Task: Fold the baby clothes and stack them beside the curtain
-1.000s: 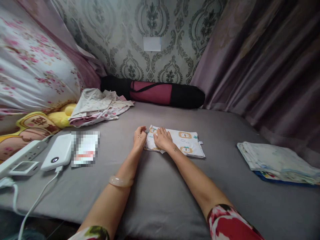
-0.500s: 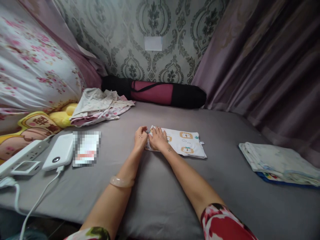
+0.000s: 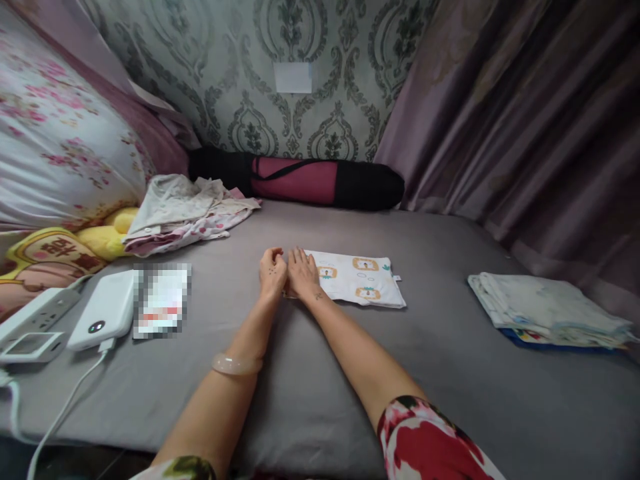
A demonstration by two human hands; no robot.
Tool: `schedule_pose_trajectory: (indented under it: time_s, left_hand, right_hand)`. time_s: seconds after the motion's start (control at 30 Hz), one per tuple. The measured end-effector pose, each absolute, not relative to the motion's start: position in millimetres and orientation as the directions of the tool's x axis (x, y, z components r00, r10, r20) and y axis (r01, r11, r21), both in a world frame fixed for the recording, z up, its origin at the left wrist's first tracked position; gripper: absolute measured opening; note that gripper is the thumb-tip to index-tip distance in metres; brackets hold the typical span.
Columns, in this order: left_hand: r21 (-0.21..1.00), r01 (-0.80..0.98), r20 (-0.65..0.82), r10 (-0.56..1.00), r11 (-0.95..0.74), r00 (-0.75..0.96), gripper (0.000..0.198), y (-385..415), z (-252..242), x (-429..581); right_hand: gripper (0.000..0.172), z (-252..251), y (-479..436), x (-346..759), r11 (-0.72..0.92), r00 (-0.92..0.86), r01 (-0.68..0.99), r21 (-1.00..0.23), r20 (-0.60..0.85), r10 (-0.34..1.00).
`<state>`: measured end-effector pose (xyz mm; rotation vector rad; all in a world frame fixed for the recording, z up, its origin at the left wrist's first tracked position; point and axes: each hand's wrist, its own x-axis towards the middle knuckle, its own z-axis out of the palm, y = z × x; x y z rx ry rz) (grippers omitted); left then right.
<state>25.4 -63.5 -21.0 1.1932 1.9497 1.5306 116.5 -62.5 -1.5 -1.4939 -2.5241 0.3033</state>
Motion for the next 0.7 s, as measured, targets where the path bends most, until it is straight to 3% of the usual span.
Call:
schedule_pose_trajectory:
  time_s: [0.13,0.2,0.33,0.47,0.57,0.7]
  left_hand:
    - [0.9,0.436,0.244,0.818,0.01,-0.521,0.027,-67,-17,30]
    - [0.874,0.485,0.28,0.83,-0.014,-0.482,0.028,-69,-15,33]
    - [0.754,0.646,0.39,0.873,-0.12,-0.293,0.028,-74,-15,47]
    - [0.536,0.77,0.471,0.88,-0.347,0.069,0.029,-81,-22,70]
    - [0.392,0.816,0.422,0.871,-0.424,0.251,0.031,-89,-27,84]
    - [0.288,0.862,0.299,0.894,-0.417,0.333,0.034,-96,-26,87]
  right_hand:
    - [0.052,4,-61,130,0.439,-0.425,0.805,-0.4,0.129,0.896]
    - [0.053,8,-63,148,0.425,-0.398,0.809,-0.406,0.152,0.904]
    - [0.054,12,-72,199,0.406,-0.387,0.861,-0.307,0.123,0.914]
    - [0.056,2,-82,234,0.402,-0.383,0.892,-0.205,0.128,0.915]
    - [0.055,-7,-86,237,0.384,-0.363,0.904,-0.191,0.136,0.922]
    - [0.056,-5,-86,234,0.374,-0.36,0.9,-0.223,0.103,0.927]
